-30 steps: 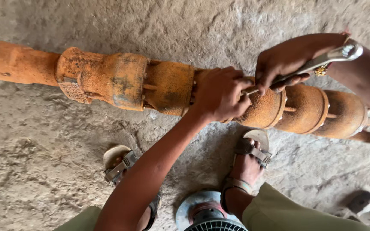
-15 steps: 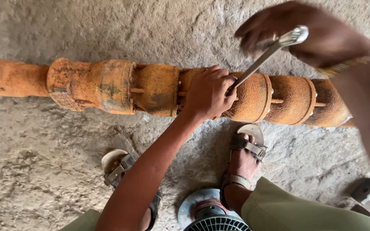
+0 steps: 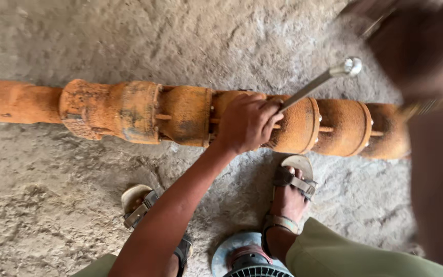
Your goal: The person uses a wrench to tighten bolts on a long, rusty, segmented metal object lying on the floor. They systematically move along the object, securing each bolt in sequence.
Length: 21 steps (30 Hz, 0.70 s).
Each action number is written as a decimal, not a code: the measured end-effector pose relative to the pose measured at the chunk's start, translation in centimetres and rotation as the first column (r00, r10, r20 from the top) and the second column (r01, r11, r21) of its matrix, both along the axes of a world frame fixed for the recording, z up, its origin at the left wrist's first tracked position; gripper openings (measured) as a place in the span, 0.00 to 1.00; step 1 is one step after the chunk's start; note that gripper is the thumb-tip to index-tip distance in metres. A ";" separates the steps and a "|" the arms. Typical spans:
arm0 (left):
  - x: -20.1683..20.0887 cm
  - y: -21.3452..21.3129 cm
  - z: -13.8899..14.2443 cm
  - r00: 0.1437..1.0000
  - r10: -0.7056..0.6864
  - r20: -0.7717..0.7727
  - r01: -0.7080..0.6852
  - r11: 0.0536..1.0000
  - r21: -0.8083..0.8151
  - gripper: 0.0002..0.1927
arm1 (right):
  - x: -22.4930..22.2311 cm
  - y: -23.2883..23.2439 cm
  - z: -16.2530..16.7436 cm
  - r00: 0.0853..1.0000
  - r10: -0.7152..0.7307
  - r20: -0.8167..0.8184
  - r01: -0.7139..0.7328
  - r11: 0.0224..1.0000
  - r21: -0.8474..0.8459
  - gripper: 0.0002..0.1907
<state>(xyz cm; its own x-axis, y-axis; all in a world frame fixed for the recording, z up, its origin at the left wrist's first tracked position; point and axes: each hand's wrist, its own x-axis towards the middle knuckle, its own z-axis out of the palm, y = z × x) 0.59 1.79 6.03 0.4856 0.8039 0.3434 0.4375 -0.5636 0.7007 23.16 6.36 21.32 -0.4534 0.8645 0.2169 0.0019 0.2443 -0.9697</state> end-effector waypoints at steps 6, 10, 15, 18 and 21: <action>-0.4 0.3 -0.1 0.991 -0.105 -0.087 0.090 0.982 -0.163 0.09 | -1.6 3.1 -0.5 0.924 0.360 0.131 -0.297 0.889 -0.347 0.22; -1.2 0.2 -0.2 0.987 -0.138 -0.083 0.129 0.986 -0.103 0.09 | -2.6 0.4 -0.6 0.810 0.583 0.061 -0.527 0.769 -0.362 0.22; -1.2 -0.2 0.0 0.995 -0.051 0.089 0.050 0.999 0.016 0.13 | -4.9 -4.0 -1.8 0.618 0.785 -0.048 -0.759 0.580 -0.296 0.23; -0.8 0.1 -0.2 0.997 -0.076 0.022 0.077 0.996 -0.054 0.09 | -6.8 -5.9 -1.6 0.544 0.834 -0.098 -0.825 0.510 -0.243 0.23; -0.7 0.7 -0.6 0.993 -0.111 0.025 0.111 0.994 0.007 0.09 | -7.6 -6.7 -1.1 0.449 0.877 -0.169 -0.888 0.417 -0.195 0.23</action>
